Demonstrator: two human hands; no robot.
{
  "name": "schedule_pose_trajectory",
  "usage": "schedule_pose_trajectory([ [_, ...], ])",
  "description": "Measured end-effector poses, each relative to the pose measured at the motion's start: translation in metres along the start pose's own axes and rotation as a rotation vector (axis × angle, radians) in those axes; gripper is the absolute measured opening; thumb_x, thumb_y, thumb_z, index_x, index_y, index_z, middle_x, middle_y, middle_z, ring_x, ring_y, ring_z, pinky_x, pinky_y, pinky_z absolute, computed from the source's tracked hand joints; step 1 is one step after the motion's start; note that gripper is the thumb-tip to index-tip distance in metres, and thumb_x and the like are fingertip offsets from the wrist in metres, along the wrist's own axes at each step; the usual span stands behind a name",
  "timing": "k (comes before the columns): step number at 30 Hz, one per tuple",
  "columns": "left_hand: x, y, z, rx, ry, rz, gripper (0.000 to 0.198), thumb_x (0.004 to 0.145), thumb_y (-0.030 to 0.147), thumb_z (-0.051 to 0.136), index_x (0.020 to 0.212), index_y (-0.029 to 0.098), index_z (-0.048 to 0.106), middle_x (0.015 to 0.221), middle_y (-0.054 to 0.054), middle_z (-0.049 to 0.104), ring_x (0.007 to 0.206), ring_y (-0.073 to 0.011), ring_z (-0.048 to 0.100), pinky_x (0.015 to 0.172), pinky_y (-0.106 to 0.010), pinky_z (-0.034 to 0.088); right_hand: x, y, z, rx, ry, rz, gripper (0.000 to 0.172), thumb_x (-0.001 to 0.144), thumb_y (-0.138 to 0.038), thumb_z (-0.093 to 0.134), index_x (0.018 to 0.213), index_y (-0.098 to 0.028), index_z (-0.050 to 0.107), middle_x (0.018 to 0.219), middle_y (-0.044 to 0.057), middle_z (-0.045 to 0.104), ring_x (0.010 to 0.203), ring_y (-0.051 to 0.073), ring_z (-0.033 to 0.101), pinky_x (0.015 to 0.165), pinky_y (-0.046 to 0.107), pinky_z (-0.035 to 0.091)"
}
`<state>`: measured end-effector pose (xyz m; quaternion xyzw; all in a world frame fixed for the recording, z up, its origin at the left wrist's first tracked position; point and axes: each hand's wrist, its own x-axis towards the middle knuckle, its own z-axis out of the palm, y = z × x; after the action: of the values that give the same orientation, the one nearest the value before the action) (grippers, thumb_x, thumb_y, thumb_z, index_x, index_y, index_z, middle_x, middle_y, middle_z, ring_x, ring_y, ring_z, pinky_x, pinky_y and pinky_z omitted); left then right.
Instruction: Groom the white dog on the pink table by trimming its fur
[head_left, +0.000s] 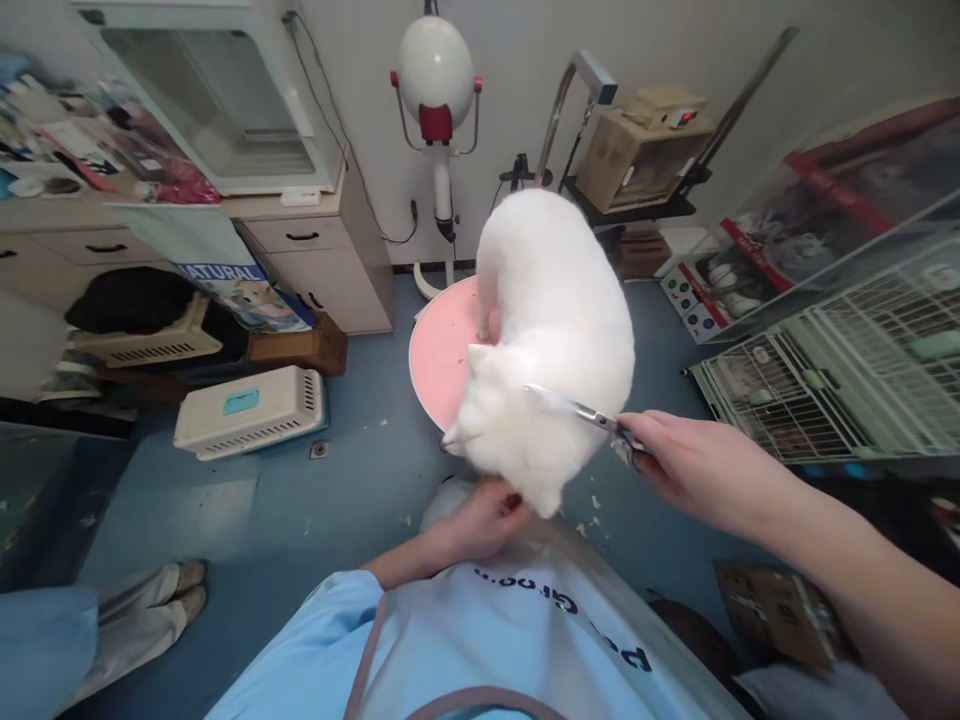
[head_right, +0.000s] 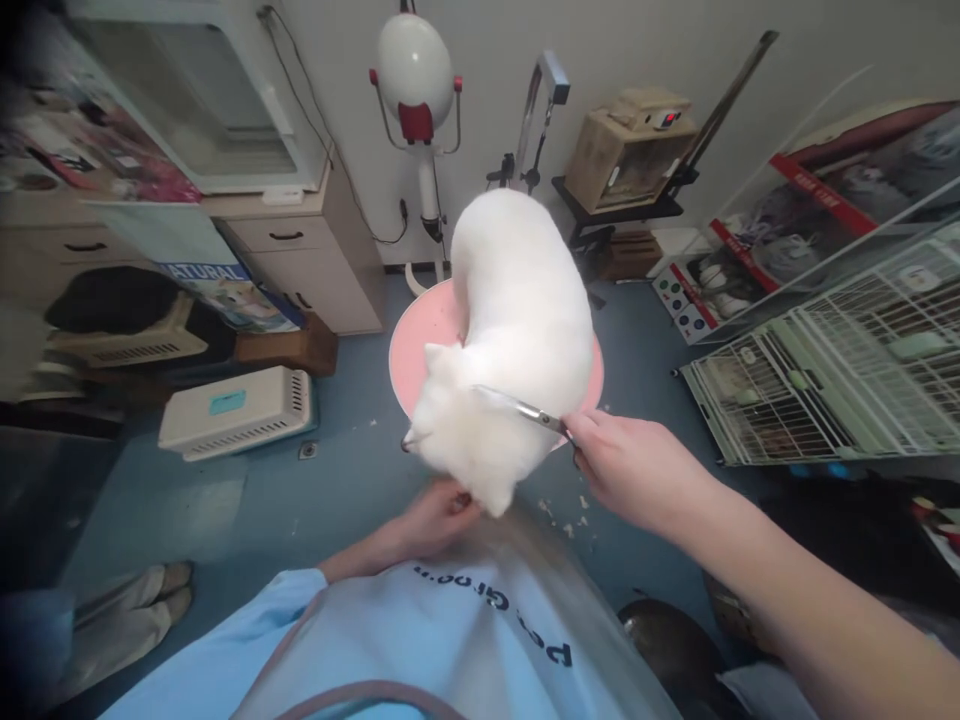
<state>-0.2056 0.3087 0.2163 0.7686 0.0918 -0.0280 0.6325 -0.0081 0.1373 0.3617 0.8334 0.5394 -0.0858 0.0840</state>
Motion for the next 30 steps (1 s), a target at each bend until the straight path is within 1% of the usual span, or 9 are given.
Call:
schedule_pose_trajectory([
  [3,-0.004,0.015,-0.049,0.029,-0.335,0.098,0.016,0.081,0.025,0.057,0.087,0.015,0.068,0.079,-0.004,0.067,0.068,-0.0127,0.055,0.064,-0.022,0.041,-0.004,-0.009,-0.006,0.0,0.001,0.059,0.025,0.081,-0.031,0.051,0.104,-0.023,0.058,0.088,0.006,0.068,0.071,0.022,0.064,0.055,0.031,0.039],
  [4,0.0,0.02,-0.069,0.011,-0.35,0.118,0.019,0.083,0.028,0.056,0.087,0.016,0.069,0.082,-0.005,0.068,0.072,-0.0135,0.057,0.066,-0.022,0.043,-0.004,-0.013,-0.008,0.003,0.0,0.066,0.028,0.08,-0.034,0.053,0.105,-0.022,0.059,0.09,0.007,0.068,0.074,0.023,0.065,0.056,0.031,0.041],
  [5,0.008,0.023,-0.088,-0.015,-0.276,0.129,0.021,0.084,0.031,0.055,0.082,0.015,0.069,0.079,-0.005,0.067,0.072,-0.0135,0.058,0.067,-0.022,0.043,-0.004,-0.017,-0.01,0.005,-0.007,0.077,0.028,0.08,-0.034,0.054,0.105,-0.022,0.059,0.091,0.007,0.068,0.076,0.024,0.065,0.058,0.031,0.042],
  [8,0.057,0.025,-0.128,-0.088,0.32,0.127,0.02,0.083,0.031,0.055,0.076,0.015,0.065,0.075,-0.003,0.064,0.072,-0.012,0.055,0.068,-0.022,0.043,-0.001,-0.029,-0.015,0.007,-0.044,0.156,0.023,0.081,-0.028,0.051,0.101,-0.023,0.061,0.089,0.006,0.069,0.073,0.022,0.065,0.058,0.031,0.043],
  [9,0.077,0.024,-0.134,-0.111,0.447,0.135,0.017,0.08,0.03,0.058,0.082,0.015,0.065,0.081,-0.003,0.066,0.075,-0.012,0.056,0.07,-0.022,0.044,0.0,-0.033,-0.017,0.007,-0.046,0.187,0.023,0.081,-0.027,0.05,0.101,-0.023,0.061,0.09,0.006,0.07,0.072,0.022,0.065,0.058,0.031,0.044],
  [12,0.124,0.016,-0.135,-0.24,0.349,0.1,0.019,0.074,0.032,0.064,0.077,0.013,0.064,0.076,-0.003,0.064,0.07,-0.0109,0.055,0.065,-0.022,0.043,0.0,-0.046,-0.021,-0.004,-0.039,0.236,0.03,0.078,-0.032,0.055,0.106,-0.022,0.061,0.096,0.008,0.069,0.077,0.024,0.065,0.06,0.032,0.045],
  [14,0.136,0.012,-0.128,-0.304,0.262,0.094,0.02,0.072,0.032,0.063,0.068,0.013,0.06,0.066,0.0,0.059,0.063,-0.0092,0.05,0.059,-0.021,0.04,-0.003,-0.054,-0.023,-0.018,-0.07,0.273,0.031,0.078,-0.03,0.054,0.107,-0.022,0.062,0.097,0.008,0.069,0.078,0.023,0.066,0.06,0.031,0.044],
  [24,0.131,0.004,-0.113,-0.244,0.158,0.121,0.025,0.077,0.037,0.06,0.068,0.014,0.059,0.065,0.001,0.056,0.062,-0.0091,0.048,0.058,-0.022,0.036,0.003,-0.071,-0.044,-0.105,-0.217,0.375,0.028,0.079,-0.023,0.051,0.104,-0.022,0.063,0.097,0.007,0.07,0.076,0.021,0.064,0.06,0.031,0.042],
  [30,0.137,-0.011,-0.113,-0.525,0.149,0.01,0.025,0.068,0.035,0.068,0.076,0.013,0.059,0.074,-0.001,0.06,0.068,-0.0095,0.052,0.063,-0.021,0.039,0.025,-0.082,-0.056,-0.128,-0.288,0.345,0.028,0.078,-0.029,0.056,0.103,-0.021,0.064,0.092,0.008,0.069,0.077,0.023,0.064,0.06,0.03,0.04],
])
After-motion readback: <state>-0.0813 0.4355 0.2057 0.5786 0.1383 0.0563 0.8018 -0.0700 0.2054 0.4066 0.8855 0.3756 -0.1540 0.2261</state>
